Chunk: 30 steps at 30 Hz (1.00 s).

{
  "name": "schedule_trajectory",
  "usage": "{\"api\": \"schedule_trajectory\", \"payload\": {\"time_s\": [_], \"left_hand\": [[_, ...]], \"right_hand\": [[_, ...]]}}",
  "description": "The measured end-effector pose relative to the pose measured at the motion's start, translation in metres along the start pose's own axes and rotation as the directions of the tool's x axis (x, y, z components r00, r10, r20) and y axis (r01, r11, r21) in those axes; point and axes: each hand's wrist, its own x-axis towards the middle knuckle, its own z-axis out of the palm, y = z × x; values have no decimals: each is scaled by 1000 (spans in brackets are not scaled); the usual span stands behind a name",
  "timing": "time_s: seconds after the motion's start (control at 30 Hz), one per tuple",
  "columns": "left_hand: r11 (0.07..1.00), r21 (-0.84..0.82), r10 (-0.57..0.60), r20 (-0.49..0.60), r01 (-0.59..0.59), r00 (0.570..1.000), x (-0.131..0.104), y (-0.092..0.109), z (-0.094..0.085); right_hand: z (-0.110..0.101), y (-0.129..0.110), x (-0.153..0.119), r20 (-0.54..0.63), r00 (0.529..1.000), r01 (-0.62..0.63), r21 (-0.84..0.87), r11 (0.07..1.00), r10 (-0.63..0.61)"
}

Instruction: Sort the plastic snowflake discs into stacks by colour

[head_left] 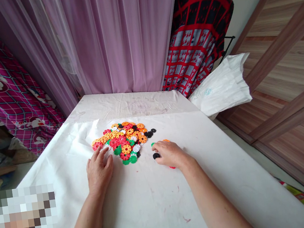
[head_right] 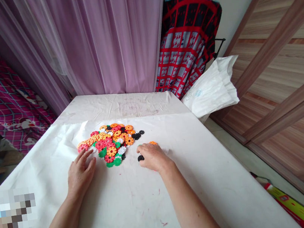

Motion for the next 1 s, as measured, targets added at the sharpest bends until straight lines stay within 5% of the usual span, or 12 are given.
{"api": "schedule_trajectory", "payload": {"time_s": [0.57,1.0], "left_hand": [[1000,-2,13,-4,-13,1000,0,-1,1],[1000,-6,22,-8,-22,1000,0,-2,2]], "right_hand": [[4,-5,0,38,999,-26,-40,999,27],[12,-38,34,-188,976,109,-22,994,-111]]}}
